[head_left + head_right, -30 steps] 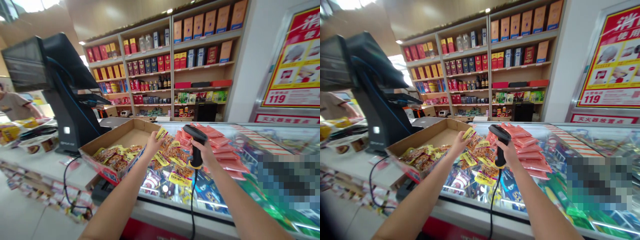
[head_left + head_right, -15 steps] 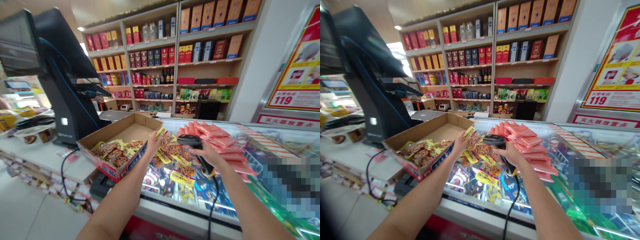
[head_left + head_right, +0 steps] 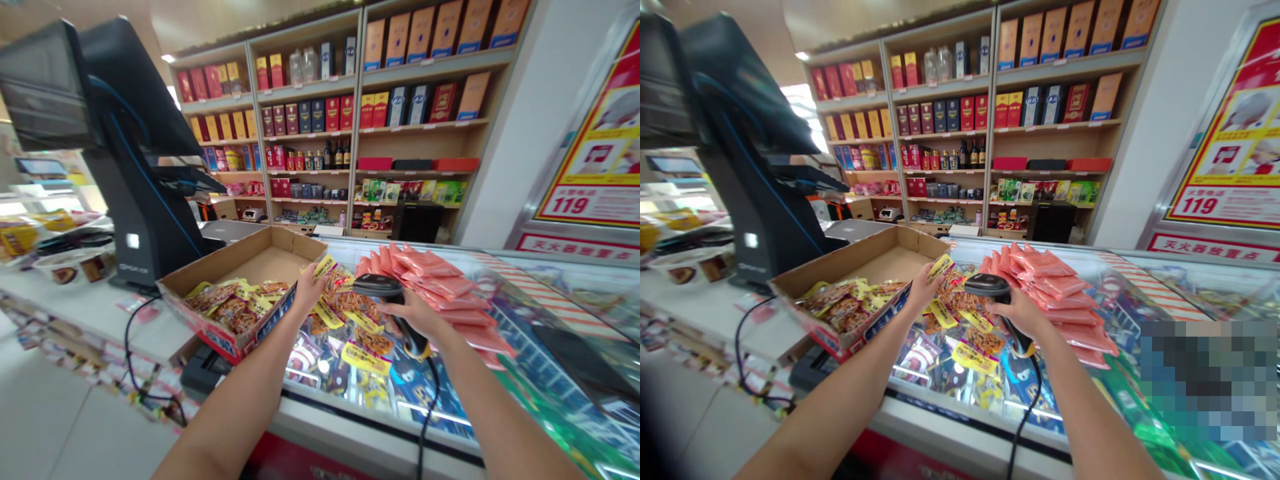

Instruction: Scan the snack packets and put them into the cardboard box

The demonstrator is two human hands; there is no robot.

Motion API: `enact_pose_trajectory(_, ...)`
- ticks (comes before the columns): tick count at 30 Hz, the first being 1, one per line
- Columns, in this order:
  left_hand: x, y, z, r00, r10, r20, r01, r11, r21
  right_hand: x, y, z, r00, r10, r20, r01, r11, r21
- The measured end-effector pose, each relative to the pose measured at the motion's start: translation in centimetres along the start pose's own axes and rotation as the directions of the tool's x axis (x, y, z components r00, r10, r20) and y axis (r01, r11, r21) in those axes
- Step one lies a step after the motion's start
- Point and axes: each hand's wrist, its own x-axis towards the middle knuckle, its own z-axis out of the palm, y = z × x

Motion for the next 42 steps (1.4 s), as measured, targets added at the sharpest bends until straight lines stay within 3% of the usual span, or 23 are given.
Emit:
enact_pose_trajectory(6, 0.0, 0.1, 0.0, 1.000, 0.014, 0.002, -0.014, 1.000, 0.011, 0.2, 0.3, 0.0, 1.000, -0.024, -0.015, 0.024, 1.000, -0.014)
enact_pose_trajectory(13, -0.5, 0.5, 0.3, 1.000, -0.005, 0.016, 0.006, 0.999, -0.042, 0.9, 0.7, -0.3, 0.981, -0.101, -0.168, 0.095, 0.995, -0.039)
enact_pose_trajectory(17, -1.3, 0.5, 1.9, 0.992, 0.008, 0.122, 0.006, 0.993, -0.115, 0.9, 0.5, -0.4, 0.955, -0.151, -0.255, 0.147, 0.989, -0.032)
enact_pose_trajectory(20, -1.9, 0.2, 3.6, 0.954, 0.121, 0.275, -0.071, 0.980, -0.184, 0.6, -0.1, -0.3, 0.951, -0.144, -0.274, 0.143, 0.989, -0.022)
enact_pose_trajectory(23, -2.6, 0.8, 4.1, 0.929, 0.249, 0.273, -0.234, 0.968, -0.088, 0.3, -0.6, 0.0, 0.952, -0.130, -0.278, 0.136, 0.991, 0.003)
enact_pose_trajectory(25, -2.9, 2.3, 3.2, 0.916, 0.321, 0.241, -0.344, 0.937, 0.058, 0.1, -0.8, 0.2, 0.950, -0.126, -0.286, 0.136, 0.991, 0.017)
enact_pose_trajectory(27, -2.8, 4.7, 1.3, 0.898, 0.338, 0.280, -0.400, 0.894, 0.203, 0.1, -0.9, 0.3, 0.943, -0.134, -0.304, 0.146, 0.989, 0.017)
enact_pose_trajectory(31, 0.1, 9.6, -4.4, 0.885, 0.139, 0.444, -0.367, 0.796, 0.481, 0.5, -0.6, 0.1, 0.922, -0.171, -0.347, 0.186, 0.983, 0.010)
enact_pose_trajectory(34, 4.0, 10.4, -8.4, 0.876, -0.111, 0.470, -0.295, 0.649, 0.702, 0.7, -0.2, 0.0, 0.912, -0.182, -0.367, 0.197, 0.980, 0.002)
enact_pose_trajectory(35, 5.2, 10.0, -9.5, 0.870, -0.201, 0.451, -0.268, 0.574, 0.774, 0.8, -0.2, 0.0, 0.911, -0.183, -0.370, 0.197, 0.980, -0.001)
enact_pose_trajectory(38, 7.5, 6.8, -11.7, 0.841, -0.362, 0.402, -0.205, 0.475, 0.856, 0.7, -0.2, 0.1, 0.912, -0.177, -0.371, 0.192, 0.981, 0.005)
enact_pose_trajectory(42, 7.9, 1.6, -13.0, 0.727, -0.603, 0.328, -0.063, 0.417, 0.907, 0.5, -0.7, 0.3, 0.910, -0.172, -0.377, 0.192, 0.981, 0.015)
